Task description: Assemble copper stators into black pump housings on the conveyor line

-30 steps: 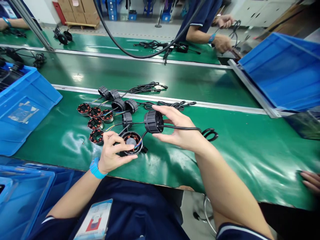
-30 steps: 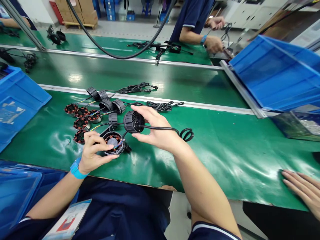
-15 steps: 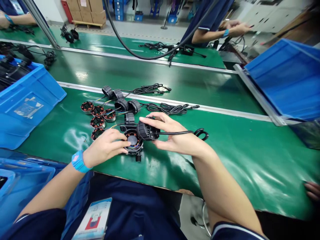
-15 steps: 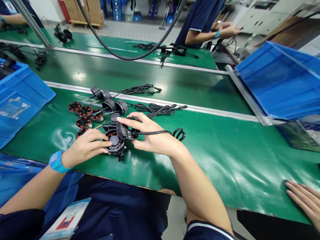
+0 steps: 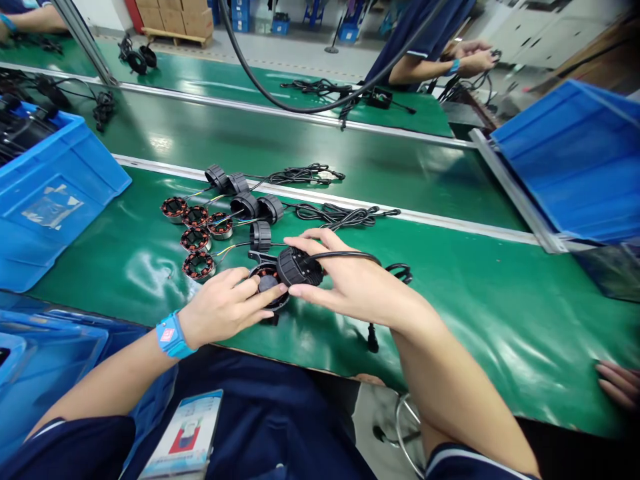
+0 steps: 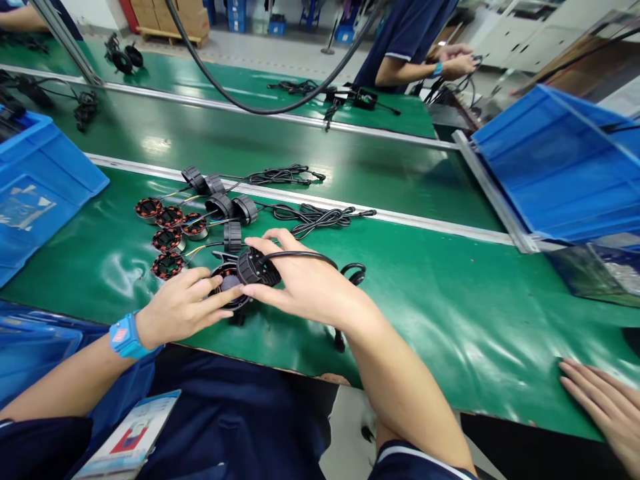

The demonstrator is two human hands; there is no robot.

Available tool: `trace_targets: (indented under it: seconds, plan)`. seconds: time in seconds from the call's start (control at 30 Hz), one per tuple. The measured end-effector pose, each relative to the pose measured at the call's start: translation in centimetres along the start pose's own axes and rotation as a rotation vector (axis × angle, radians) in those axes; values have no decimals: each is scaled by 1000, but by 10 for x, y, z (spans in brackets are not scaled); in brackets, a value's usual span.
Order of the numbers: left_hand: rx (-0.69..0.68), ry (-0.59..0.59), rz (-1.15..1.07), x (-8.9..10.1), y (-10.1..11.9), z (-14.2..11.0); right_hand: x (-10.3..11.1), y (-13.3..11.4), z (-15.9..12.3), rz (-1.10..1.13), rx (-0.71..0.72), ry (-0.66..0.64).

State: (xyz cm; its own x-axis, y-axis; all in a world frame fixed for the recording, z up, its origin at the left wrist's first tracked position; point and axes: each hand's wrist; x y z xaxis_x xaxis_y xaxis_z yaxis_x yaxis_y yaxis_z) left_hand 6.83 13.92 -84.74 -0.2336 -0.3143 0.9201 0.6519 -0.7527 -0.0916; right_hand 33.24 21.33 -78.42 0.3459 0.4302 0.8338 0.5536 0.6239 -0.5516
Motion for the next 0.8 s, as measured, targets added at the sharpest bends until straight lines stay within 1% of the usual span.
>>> trace_targets:
  seconds: [0.1, 0.17, 0.27, 0.33, 0.4, 0.47, 0.53, 0.6, 0.67, 0.73, 0.77, 0.8]
  plan:
    - [12, 8, -38, -2, -3, 1, 7, 6, -6, 51, 94, -116]
    - [18, 15, -62, -3, -5, 1, 14, 10, -8, 64, 96, -156]
    - [38, 18, -104, -6, -9, 3, 20, 11, -3, 85, 31, -132]
    - [42, 17, -137, -9, -11, 3, 20, 10, 6, 157, -34, -97]
    - [39, 20, -173, -12, -13, 3, 16, 10, 16, 306, -119, -129]
    - [39, 34, -212, -14, -14, 1, 9, 13, 22, 528, -210, -226]
    - [49, 44, -250, -16, -15, 0, 0, 16, 24, 797, -276, -327]
    - [57, 49, -286, -16, -15, 0, -6, 18, 21, 1045, -269, -383]
    - [60, 43, -313, -15, -15, 1, -9, 19, 17, 1167, -203, -426]
    - [58, 36, -331, -13, -15, 3, -11, 18, 14, 1121, -157, -433]
    - [55, 34, -336, -12, -15, 4, -12, 17, 13, 1041, -146, -394]
    - [52, 37, -340, -11, -15, 5, -14, 17, 14, 933, -139, -321]
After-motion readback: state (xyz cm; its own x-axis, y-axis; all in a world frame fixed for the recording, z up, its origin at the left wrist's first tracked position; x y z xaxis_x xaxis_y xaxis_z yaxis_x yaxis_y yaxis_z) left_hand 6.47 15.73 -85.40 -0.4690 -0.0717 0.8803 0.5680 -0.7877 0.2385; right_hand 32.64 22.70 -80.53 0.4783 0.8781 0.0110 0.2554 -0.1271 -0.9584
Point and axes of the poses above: each hand's wrist, its own z-axis towards the middle knuckle, its own x-axis out of the back of the hand, y = z × x, and after that the axes turned 5 degrees about -y, right-handed
